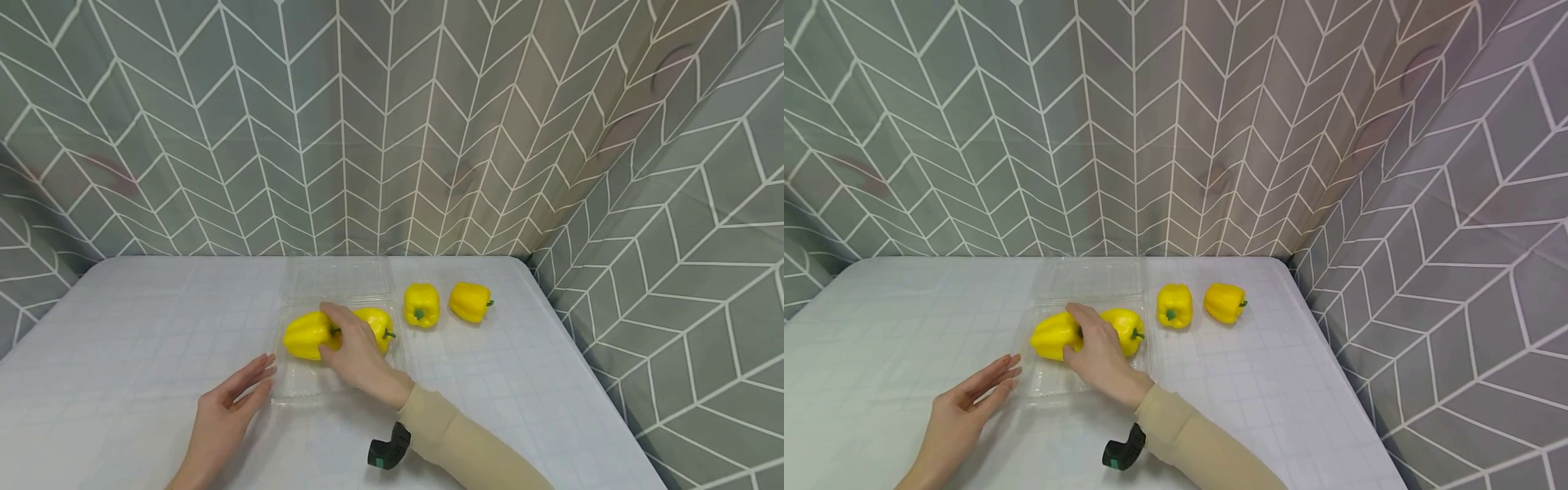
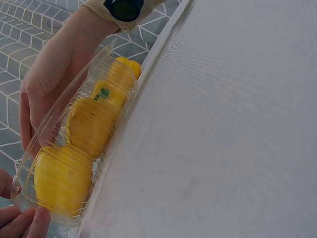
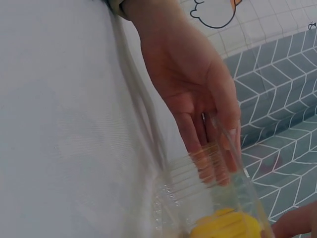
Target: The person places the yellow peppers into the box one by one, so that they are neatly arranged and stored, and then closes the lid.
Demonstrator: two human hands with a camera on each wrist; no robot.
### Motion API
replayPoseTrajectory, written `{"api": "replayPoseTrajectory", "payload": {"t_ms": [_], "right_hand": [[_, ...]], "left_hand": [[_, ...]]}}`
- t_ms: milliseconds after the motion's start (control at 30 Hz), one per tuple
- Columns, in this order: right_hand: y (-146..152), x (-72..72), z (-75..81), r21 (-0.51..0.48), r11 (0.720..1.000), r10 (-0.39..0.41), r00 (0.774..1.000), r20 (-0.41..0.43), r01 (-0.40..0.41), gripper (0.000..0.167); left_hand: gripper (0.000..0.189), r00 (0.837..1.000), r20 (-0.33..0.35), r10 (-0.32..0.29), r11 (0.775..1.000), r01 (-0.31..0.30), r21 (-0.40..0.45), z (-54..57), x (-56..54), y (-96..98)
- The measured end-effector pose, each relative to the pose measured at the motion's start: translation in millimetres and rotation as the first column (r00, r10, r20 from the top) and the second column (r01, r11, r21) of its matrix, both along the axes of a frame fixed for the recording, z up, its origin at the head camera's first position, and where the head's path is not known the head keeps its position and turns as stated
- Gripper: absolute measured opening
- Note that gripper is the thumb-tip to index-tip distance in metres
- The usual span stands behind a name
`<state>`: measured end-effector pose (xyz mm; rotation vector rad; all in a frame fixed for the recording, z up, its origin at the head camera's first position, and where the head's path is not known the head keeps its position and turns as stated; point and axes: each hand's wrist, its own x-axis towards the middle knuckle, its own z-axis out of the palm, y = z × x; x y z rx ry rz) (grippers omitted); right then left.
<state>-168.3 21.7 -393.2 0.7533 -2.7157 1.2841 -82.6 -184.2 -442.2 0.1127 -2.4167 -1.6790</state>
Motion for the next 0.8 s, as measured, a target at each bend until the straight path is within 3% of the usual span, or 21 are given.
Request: {"api": "replayPoseTrajectory", "payload": {"t_ms": [367,800], "right_hand": [[17.1,2.5,4.6,-0.025,1.000,0.003,1.000,0.007,-0.003,0.063],[44.7,8.4,6.9,-0.066,0.998,0.019,1.000,-0.024,-0.020,0.059]], "left_hand": [[0.046,1.000,0.015,0.004,1.000,-0.004,-0.005,1.9,-0.4,0.1],[0.045,1.000,-0.027,-0.011,1.000,0.011,0.014,0.5,-0.2,-0.1]]}}
